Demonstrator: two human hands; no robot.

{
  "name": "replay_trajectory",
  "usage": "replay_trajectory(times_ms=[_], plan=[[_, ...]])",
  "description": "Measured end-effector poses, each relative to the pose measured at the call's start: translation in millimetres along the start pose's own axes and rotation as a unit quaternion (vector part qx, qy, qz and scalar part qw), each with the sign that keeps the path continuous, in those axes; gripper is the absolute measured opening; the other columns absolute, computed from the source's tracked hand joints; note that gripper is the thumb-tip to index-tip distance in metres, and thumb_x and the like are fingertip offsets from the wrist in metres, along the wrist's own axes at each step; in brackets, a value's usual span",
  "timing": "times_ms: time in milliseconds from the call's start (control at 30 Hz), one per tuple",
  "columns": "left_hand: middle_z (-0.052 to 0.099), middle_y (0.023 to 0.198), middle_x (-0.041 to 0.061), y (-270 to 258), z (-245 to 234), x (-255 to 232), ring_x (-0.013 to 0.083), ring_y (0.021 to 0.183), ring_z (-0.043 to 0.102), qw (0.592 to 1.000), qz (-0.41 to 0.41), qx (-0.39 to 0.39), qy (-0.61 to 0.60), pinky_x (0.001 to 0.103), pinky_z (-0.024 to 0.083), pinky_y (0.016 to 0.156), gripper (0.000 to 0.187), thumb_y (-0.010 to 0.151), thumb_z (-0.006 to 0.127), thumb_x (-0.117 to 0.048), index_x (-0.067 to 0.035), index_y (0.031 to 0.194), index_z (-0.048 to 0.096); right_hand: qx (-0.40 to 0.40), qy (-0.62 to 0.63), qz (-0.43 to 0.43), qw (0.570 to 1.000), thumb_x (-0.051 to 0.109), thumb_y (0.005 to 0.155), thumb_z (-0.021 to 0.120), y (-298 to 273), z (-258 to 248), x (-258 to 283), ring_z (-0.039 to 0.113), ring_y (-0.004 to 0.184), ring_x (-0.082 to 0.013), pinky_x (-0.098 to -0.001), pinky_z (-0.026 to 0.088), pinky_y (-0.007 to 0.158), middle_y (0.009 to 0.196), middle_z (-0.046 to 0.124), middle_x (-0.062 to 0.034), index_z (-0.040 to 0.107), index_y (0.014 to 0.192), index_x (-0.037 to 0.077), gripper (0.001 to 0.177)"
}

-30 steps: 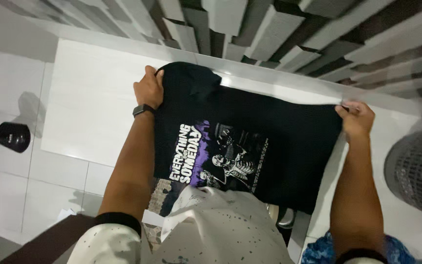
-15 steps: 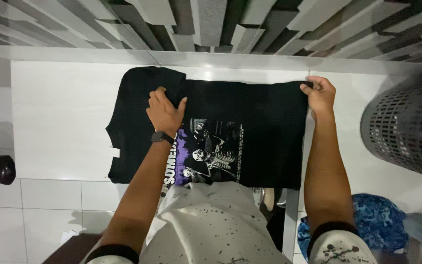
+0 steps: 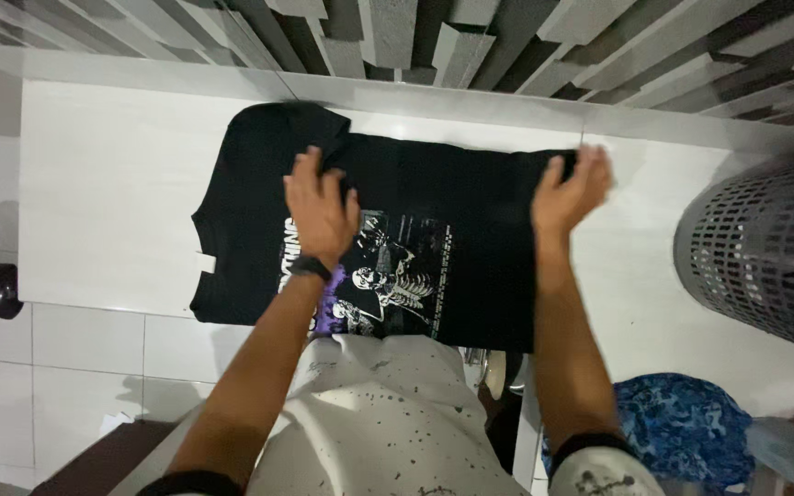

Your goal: The person picks up a t-shirt from a basket, spreads it on a flat surface, folds it into a compact square, and places it into a wooden drawer.

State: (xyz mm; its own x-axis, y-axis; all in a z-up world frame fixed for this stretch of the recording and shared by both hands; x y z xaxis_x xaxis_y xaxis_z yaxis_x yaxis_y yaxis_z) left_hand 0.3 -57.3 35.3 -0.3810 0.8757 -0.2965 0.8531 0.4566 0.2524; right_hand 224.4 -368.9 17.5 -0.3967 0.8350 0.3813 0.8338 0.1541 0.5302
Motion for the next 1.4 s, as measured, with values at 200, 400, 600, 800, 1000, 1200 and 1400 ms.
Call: replay_trajectory(times_ms=[200, 400, 600, 800, 1000, 1200, 1400], plan=[[0.024, 0.171, 0.013, -40, 52, -40, 0.0313, 0.161, 0.016, 0.977, 0.092, 0.190, 0.006, 0.067, 0.015, 0.126, 0.066, 0.103, 0.058, -0.048, -0.012, 0.156, 0.042, 0.262, 0.224, -0.224, 0.912, 0.008, 0.086, 0.068, -58, -25, 149, 0.056, 0.125, -0.0362, -0.0539, 0.045, 0.107, 0.130, 0.061, -0.0209, 0.066, 0.122, 0.002, 0.036], [0.003, 0.172, 0.013, -25, 28, -36, 0.0330, 0.157, -0.005, 0.951, -0.021, 0.306, 0.042, 0.073, 0.001, 0.118, 0.090, 0.095, 0.043, -0.072, -0.018, 0.164, 0.019, 0.301, -0.061, -0.027, 0.951, 0.033, 0.102, 0.055, -30, -2, -27, 0.037, 0.147, -0.0477, -0.0643, 0.020, 0.119, 0.161, 0.038, -0.0292, 0.044, 0.153, -0.003, 0.064], [0.001, 0.171, 0.017, -21, 36, -41, 0.0378, 0.155, -0.009, 0.950, -0.021, 0.305, 0.064, 0.074, 0.001, 0.115, 0.094, 0.096, 0.041, -0.073, -0.013, 0.164, 0.015, 0.211, -0.090, -0.092, 0.969, 0.031, 0.102, 0.059, -45, 17, -23, 0.038, 0.133, -0.0539, -0.0653, 0.023, 0.113, 0.148, 0.044, -0.0319, 0.050, 0.144, -0.003, 0.055], [0.001, 0.172, 0.012, -6, 32, -41, 0.0334, 0.158, -0.006, 0.954, -0.009, 0.292, 0.072, 0.072, 0.004, 0.120, 0.095, 0.097, 0.042, -0.074, -0.013, 0.165, 0.015, 0.279, 0.081, -0.279, 0.915, 0.028, 0.081, 0.070, -49, 10, 97, 0.047, 0.127, -0.0439, -0.0615, 0.035, 0.101, 0.134, 0.055, -0.0252, 0.060, 0.127, 0.002, 0.054], [0.001, 0.171, 0.012, 8, 28, -35, 0.0323, 0.156, -0.006, 0.937, -0.097, 0.332, 0.056, 0.069, 0.005, 0.119, 0.095, 0.092, 0.050, -0.067, -0.014, 0.163, 0.015, 0.264, -0.077, -0.058, 0.960, 0.030, 0.105, 0.059, -18, 14, -25, 0.023, 0.148, -0.0528, -0.0653, 0.016, 0.117, 0.163, 0.032, -0.0290, 0.041, 0.155, -0.005, 0.063], [0.008, 0.174, 0.010, 7, 75, -68, 0.0311, 0.159, 0.002, 0.964, 0.051, 0.251, 0.073, 0.066, 0.010, 0.122, 0.085, 0.100, 0.052, -0.054, -0.011, 0.165, 0.018, 0.319, -0.023, -0.129, 0.939, 0.022, 0.102, 0.062, -65, 50, 90, 0.023, 0.157, -0.0433, -0.0627, 0.015, 0.126, 0.166, 0.033, -0.0233, 0.042, 0.155, 0.000, 0.061], [0.007, 0.172, 0.007, 31, 41, -29, 0.0325, 0.158, 0.007, 0.946, -0.047, 0.316, 0.056, 0.067, 0.009, 0.121, 0.084, 0.099, 0.045, -0.063, -0.019, 0.163, 0.015, 0.240, -0.008, -0.152, 0.959, 0.034, 0.103, 0.061, -37, 17, 37, 0.018, 0.158, -0.0411, -0.0610, 0.016, 0.126, 0.171, 0.020, -0.0196, 0.035, 0.162, 0.002, 0.072]])
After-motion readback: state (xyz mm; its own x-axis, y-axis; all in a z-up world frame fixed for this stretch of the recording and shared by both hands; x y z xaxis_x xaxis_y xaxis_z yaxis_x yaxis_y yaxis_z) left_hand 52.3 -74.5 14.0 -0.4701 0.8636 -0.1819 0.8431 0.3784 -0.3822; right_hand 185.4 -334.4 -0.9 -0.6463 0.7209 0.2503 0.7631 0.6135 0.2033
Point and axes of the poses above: each hand's wrist, its own y-axis towards the middle knuckle, its own z-axis out of the palm, x = y × z, the point moved 3 cm from there along y, towards the middle knuckle
